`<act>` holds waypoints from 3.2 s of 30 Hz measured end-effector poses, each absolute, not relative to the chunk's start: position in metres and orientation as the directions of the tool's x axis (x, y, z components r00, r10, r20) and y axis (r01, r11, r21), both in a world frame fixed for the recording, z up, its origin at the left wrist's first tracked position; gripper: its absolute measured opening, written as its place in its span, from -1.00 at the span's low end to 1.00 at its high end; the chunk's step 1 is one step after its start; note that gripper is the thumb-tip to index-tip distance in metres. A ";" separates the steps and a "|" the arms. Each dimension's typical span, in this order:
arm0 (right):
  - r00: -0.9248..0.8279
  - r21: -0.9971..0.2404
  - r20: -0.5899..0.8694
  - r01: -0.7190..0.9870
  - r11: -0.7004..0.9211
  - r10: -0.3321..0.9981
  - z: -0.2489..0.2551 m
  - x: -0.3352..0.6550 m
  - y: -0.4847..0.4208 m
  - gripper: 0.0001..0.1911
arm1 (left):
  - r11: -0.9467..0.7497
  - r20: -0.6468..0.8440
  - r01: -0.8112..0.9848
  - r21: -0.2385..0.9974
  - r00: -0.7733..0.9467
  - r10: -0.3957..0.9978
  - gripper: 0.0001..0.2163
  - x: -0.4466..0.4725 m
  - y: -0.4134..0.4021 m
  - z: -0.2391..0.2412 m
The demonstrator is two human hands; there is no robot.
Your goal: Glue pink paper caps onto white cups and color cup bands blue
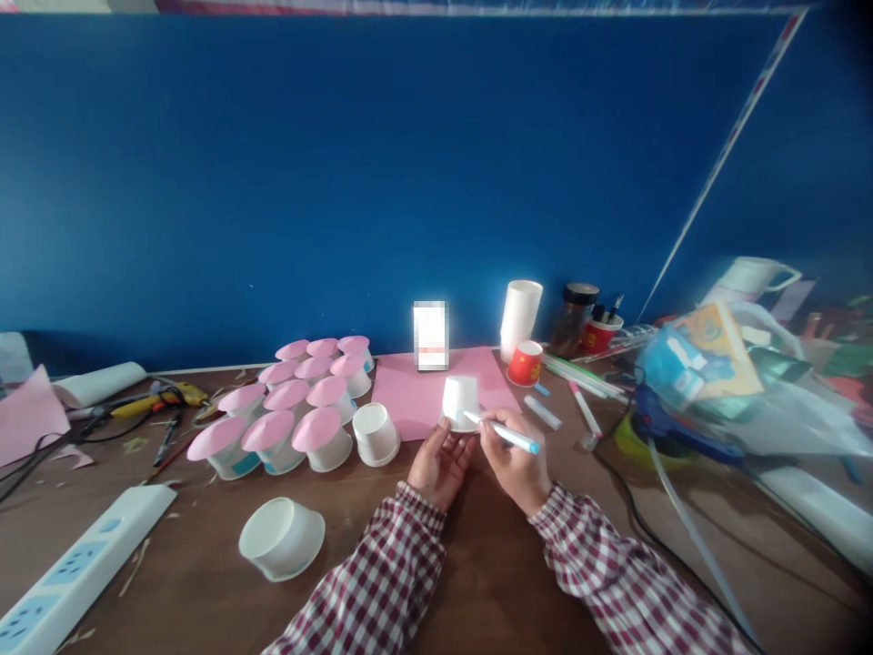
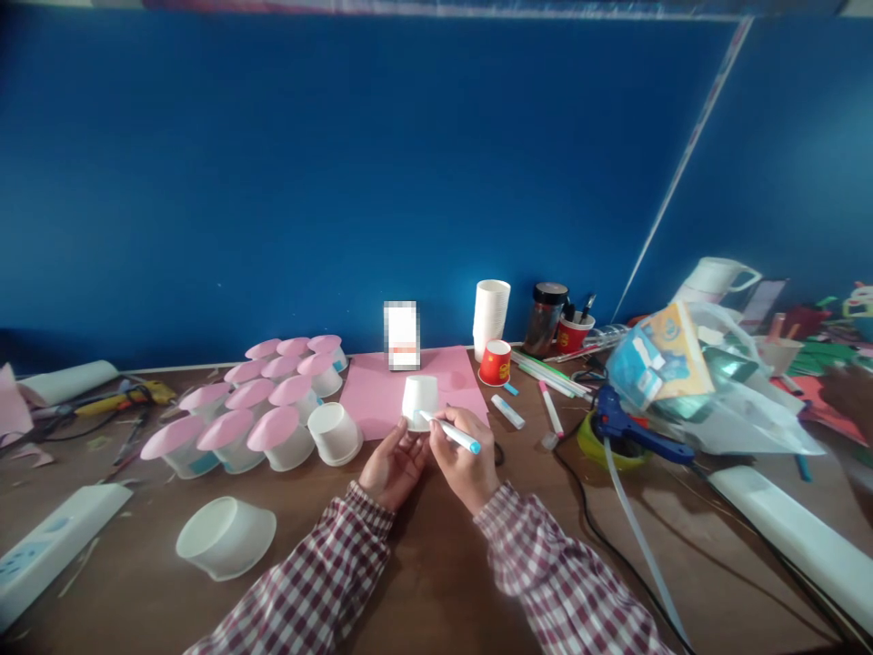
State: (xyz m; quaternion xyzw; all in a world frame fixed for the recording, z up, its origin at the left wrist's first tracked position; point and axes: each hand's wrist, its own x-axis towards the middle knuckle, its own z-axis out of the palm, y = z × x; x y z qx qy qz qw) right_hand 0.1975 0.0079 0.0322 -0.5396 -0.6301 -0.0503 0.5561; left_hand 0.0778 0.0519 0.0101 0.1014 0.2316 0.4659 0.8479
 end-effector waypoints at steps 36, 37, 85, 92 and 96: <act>0.291 -0.611 0.711 0.706 0.358 0.640 0.032 0.204 0.009 -0.89 | 0.530 -0.403 -0.776 0.342 0.388 0.829 -0.93 0.076 0.052 0.015; 0.297 -0.620 0.706 0.699 0.357 0.643 0.032 0.204 0.010 -0.89 | 0.531 -0.405 -0.775 0.344 0.388 0.828 -0.93 0.076 0.052 0.015; 0.235 -0.601 0.681 0.720 0.347 0.693 0.030 0.201 0.008 -0.88 | 0.526 -0.405 -0.773 0.355 0.380 0.832 -0.92 0.076 0.054 0.016; 0.320 -0.620 0.711 0.705 0.345 0.626 0.038 0.203 0.007 -0.89 | 0.535 -0.416 -0.769 0.349 0.385 0.824 -0.94 0.076 0.052 0.017; 0.294 -0.611 0.714 0.705 0.360 0.635 0.038 0.203 0.008 -0.88 | 0.538 -0.418 -0.767 0.351 0.386 0.822 -0.96 0.076 0.052 0.017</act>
